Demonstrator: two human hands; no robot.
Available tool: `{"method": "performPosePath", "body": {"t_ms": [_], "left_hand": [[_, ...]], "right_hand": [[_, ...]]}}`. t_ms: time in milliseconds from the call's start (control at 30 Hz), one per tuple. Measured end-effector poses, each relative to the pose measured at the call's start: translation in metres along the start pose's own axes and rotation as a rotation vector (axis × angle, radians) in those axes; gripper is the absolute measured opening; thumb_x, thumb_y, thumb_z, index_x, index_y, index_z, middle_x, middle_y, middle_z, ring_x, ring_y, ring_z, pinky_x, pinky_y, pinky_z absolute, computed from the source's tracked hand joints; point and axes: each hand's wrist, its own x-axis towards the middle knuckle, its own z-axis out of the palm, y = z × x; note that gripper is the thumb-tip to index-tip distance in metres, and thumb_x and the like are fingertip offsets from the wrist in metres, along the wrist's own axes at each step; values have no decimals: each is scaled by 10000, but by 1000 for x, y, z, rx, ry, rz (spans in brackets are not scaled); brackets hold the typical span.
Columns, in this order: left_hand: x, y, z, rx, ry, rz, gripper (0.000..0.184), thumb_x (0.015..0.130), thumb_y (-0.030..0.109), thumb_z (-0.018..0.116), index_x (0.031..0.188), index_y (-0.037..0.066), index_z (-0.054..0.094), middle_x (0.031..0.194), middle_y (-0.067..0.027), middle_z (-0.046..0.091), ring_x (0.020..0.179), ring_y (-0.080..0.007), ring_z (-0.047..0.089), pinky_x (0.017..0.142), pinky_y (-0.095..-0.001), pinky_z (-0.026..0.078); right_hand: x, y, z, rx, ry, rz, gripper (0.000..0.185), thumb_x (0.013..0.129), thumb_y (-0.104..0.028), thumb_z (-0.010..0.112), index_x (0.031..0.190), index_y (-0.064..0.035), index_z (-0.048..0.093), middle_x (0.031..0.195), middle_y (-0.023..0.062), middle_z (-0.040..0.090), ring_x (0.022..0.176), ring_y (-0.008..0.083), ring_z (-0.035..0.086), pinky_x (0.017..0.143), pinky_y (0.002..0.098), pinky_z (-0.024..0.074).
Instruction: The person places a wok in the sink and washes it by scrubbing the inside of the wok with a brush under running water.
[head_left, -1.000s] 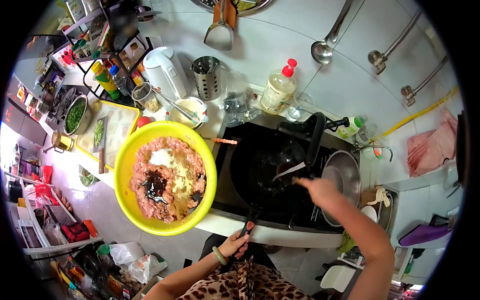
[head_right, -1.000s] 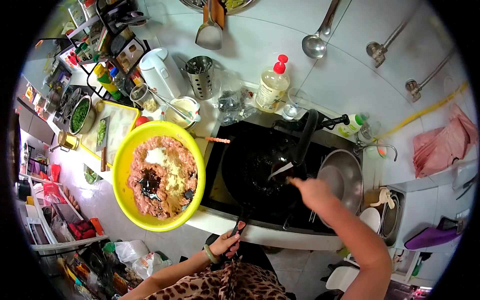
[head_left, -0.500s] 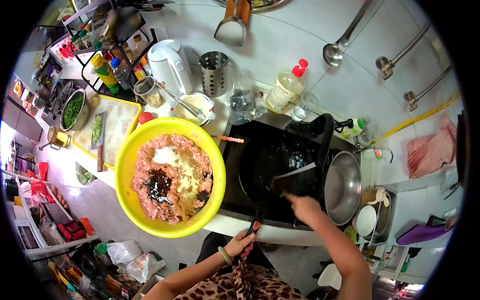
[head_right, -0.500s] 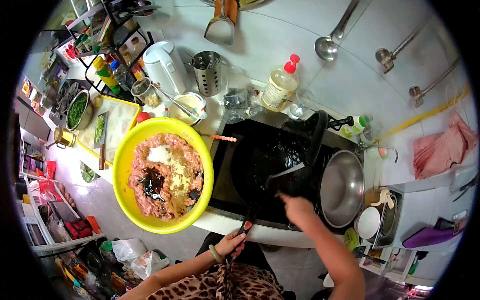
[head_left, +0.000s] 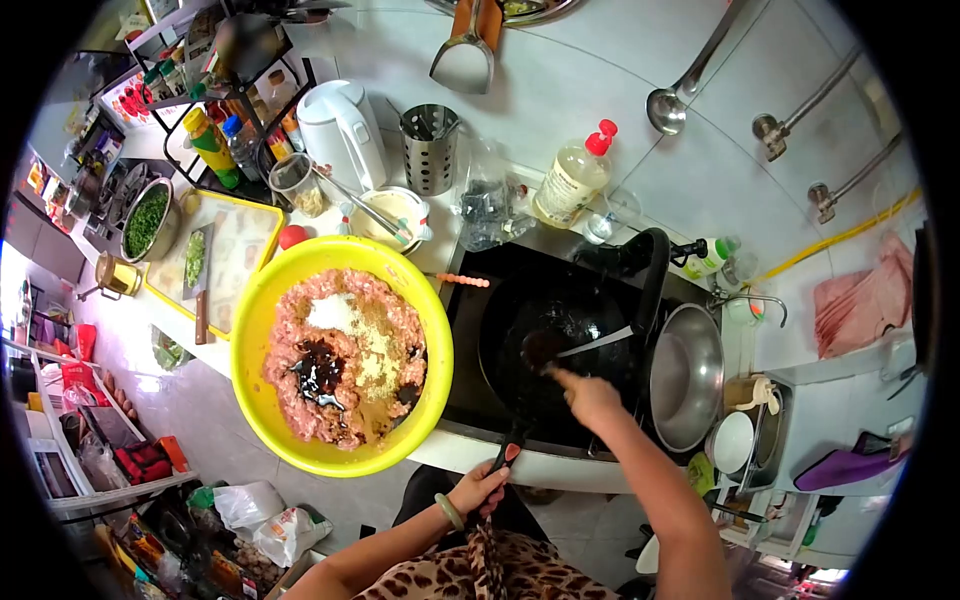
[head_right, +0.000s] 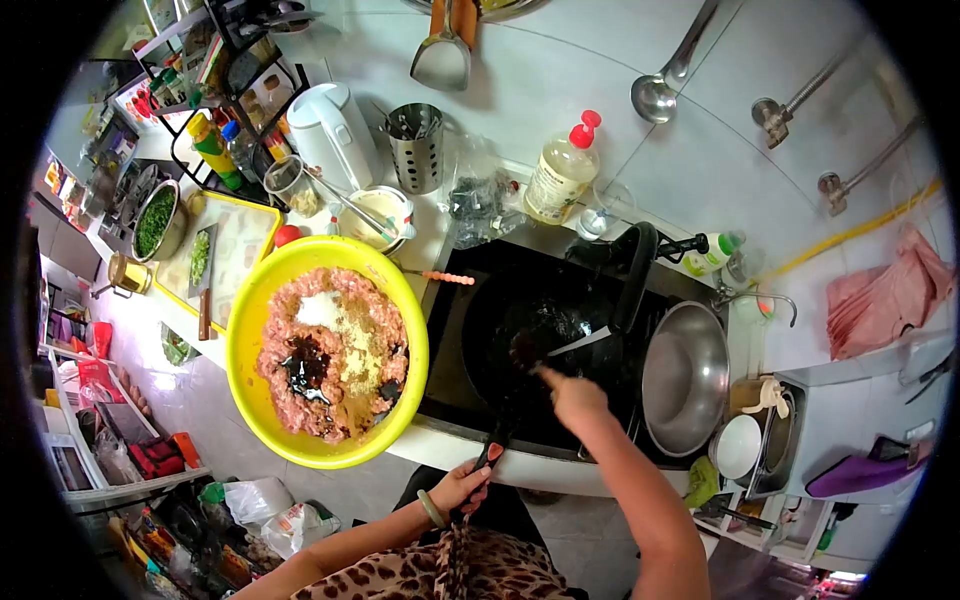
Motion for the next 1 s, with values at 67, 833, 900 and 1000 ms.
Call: {"method": "performPosePath", "body": {"t_ms": [67, 833, 900, 1000], "left_hand": [[-2, 5, 0, 9, 7, -1, 285, 881, 354, 511, 798, 106, 397, 528, 8, 387, 363, -93, 348, 345, -231, 283], [-3, 5, 14, 26, 37, -53, 306, 875, 373, 522, 768, 117, 393, 509, 14, 387, 351, -93, 360, 336, -234, 298], [-1, 4, 15, 26, 16, -66, 317, 872, 387, 521, 769, 119, 386, 509, 18, 383, 351, -91, 363, 341, -235, 310], [-3, 4, 16, -15, 6, -59, 273, 877, 339, 531, 771, 118, 409, 511, 8, 389, 358, -97, 360, 341, -237, 292]], "right_hand": [[13, 13, -10, -139, 56, 108, 454, 838, -147, 449, 1265, -300, 436, 874, 151, 627, 808, 312, 605, 693, 421, 483], [32, 17, 19, 462, 296, -26, 440, 826, -162, 516, 1246, -281, 461, 1063, 148, 582, 937, 334, 566, 800, 378, 460], [11, 26, 26, 401, 152, 3, 447, 825, -157, 516, 1249, -282, 457, 1090, 140, 574, 971, 327, 555, 828, 371, 451], [-17, -17, 16, 447, 20, -70, 427, 827, -168, 525, 1248, -218, 469, 1099, 166, 564, 1013, 318, 538, 879, 358, 422]]}}
